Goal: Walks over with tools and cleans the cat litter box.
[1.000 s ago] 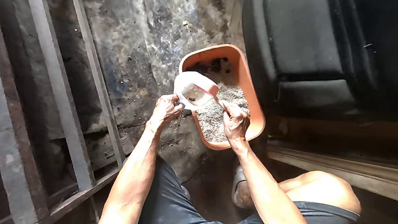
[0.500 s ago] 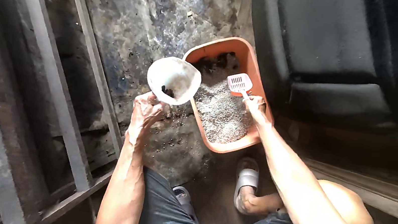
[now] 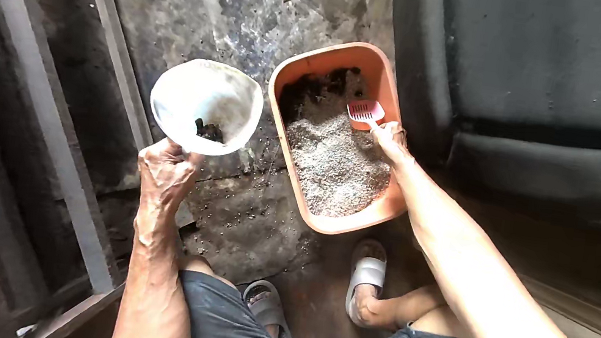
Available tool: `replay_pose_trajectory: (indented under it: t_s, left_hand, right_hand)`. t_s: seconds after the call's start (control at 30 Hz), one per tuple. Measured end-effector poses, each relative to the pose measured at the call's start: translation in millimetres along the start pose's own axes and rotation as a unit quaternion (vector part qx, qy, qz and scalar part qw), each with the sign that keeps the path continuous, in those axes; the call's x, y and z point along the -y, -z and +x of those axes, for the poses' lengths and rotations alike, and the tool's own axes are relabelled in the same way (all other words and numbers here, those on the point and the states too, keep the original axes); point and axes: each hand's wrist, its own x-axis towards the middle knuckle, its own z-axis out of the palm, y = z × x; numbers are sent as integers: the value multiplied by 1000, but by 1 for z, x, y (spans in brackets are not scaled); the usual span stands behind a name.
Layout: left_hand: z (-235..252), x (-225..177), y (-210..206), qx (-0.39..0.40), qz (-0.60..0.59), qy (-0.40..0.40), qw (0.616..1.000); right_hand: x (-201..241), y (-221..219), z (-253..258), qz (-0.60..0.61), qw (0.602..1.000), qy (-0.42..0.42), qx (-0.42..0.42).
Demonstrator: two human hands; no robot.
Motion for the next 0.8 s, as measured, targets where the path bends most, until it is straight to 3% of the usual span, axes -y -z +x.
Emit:
replay_pose_trajectory:
  t_s: [0.27,0.53,0.8]
  left_hand:
    - [2,-2,-6,7,-8,-9,1000]
    - [3,1,-1,-7,-5,6,1000]
    - [-1,3,1,-10,5,8,1000]
  right_hand:
    - [4,-9,17,-42,999,18,-13]
    - [1,-6,4,-58,996,64,0]
    - [27,-17,8,-36,998,55,16]
